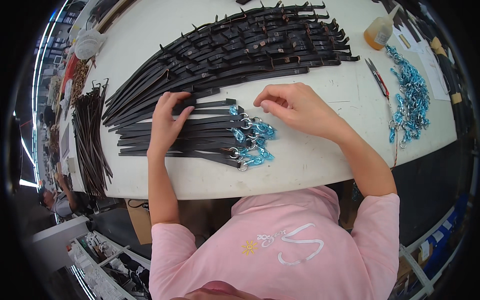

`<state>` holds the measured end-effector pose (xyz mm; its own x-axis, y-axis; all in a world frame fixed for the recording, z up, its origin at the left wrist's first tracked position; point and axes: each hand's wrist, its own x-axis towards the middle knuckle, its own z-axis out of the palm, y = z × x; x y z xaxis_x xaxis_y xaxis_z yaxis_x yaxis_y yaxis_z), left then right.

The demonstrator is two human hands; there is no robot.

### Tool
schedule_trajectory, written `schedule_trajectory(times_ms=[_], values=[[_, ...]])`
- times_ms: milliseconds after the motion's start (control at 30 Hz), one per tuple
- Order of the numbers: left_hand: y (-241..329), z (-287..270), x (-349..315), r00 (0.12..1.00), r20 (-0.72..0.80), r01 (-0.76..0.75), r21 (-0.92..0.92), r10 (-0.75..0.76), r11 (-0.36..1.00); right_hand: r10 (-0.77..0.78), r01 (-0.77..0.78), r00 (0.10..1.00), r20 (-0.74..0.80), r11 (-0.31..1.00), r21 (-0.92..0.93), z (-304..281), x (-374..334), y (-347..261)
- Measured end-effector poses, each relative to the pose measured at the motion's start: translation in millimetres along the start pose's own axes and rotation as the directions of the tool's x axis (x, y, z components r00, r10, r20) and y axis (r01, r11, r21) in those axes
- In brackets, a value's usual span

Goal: The person attaches small blue metal rings to the ends of black leather straps. They pick up a strap and a ring, thread the ring through the strap's loop, and place the finished item on the table. This process is repeated continuously throughout the video.

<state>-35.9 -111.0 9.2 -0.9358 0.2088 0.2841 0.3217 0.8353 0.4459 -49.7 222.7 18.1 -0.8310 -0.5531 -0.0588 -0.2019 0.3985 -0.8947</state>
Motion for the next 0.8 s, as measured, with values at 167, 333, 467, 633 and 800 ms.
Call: schedule_trajectory(times_ms=[167, 333, 467, 633, 800], values=[[-7.2, 11.4, 0.0, 0.997, -0.024, -0.071, 0.063, 0.073, 0.995, -0.023, 0.015, 0.964, -0.267, 0.999, -0.031, -43.7, -14.0, 17.3], [-8.8, 0.5, -14.9, 0.997, 0.073, -0.014, -0.067, 0.019, 0.998, 0.043, -0.145, 0.711, -0.702, 0.986, -0.087, -132.7, -78.1, 58.3], [-1.1, 4.8, -10.5, 0.986, 0.121, -0.125, 0.039, 0.119, 0.991, 0.073, -0.663, 0.455, -0.888, 0.694, -0.283, -191.3, -154.6, 92.3], [-13.3, -10.2, -1.8, 0.986, 0.164, 0.031, -0.154, -0.005, 0.988, 0.041, -0.578, 0.773, -0.633, 0.457, -0.676, -173.6, -158.3, 110.8], [-13.8, -79.3, 14.6, 0.973, -0.228, -0.047, -0.336, -0.033, 0.941, 0.093, -0.625, 0.719, -0.689, 0.52, -0.582, -160.6, -156.6, 103.0]])
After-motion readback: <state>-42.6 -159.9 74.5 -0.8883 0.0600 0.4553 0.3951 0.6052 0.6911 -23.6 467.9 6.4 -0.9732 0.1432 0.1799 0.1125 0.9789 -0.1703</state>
